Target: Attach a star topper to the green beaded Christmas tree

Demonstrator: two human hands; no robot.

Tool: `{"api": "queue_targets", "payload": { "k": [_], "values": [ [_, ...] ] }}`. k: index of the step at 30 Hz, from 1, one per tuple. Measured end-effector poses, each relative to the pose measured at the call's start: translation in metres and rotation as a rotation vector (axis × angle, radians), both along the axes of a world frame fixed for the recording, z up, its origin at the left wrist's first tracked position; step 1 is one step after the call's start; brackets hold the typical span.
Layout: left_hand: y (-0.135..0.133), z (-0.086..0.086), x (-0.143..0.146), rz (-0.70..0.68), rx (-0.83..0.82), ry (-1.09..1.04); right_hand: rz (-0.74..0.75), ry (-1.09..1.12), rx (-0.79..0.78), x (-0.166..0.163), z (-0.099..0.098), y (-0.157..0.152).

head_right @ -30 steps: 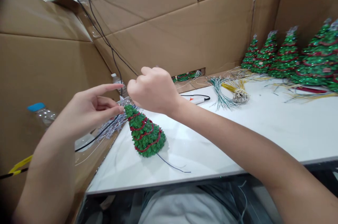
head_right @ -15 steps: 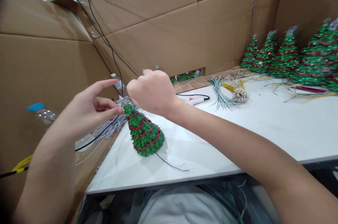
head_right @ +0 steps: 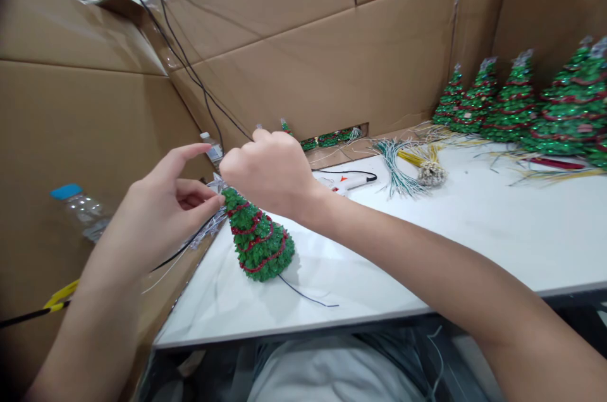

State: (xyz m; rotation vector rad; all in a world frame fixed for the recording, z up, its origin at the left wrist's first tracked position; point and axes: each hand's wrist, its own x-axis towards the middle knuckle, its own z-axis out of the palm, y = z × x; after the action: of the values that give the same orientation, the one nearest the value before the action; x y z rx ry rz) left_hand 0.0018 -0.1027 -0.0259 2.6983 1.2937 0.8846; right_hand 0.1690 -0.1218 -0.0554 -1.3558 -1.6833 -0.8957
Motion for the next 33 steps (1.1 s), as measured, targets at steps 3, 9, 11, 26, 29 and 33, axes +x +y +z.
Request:
{"api": "queue_targets", "payload": {
  "k": [3, 9, 11, 26, 29, 33],
  "values": [
    [-0.006, -0.001, 0.003, 0.046, 0.040, 0.025, 0.001, 0.004, 0.006, 0.000, 0.000, 0.000],
    [-0.011, -0.004, 0.004, 0.189, 0.145, 0.135, 0.018, 0.049, -0.032, 0.000, -0.001, 0.004],
    [-0.011, -0.006, 0.003, 0.220, 0.217, 0.211, -0.010, 0.052, -0.034, 0.001, -0.001, 0.005],
    [0.003, -0.011, -0.003, 0.024, 0.531, 0.396, -0.136, 0.030, -0.126, 0.001, 0.001, 0.004],
    [0.007, -0.009, -0.005, -0.092, 0.659, 0.384, -0.127, 0.046, -0.124, 0.001, 0.001, 0.005],
    [0.013, -0.006, -0.008, -0.199, 0.712, 0.412, -0.127, 0.073, -0.129, 0.002, 0.000, 0.007]
  ]
}}
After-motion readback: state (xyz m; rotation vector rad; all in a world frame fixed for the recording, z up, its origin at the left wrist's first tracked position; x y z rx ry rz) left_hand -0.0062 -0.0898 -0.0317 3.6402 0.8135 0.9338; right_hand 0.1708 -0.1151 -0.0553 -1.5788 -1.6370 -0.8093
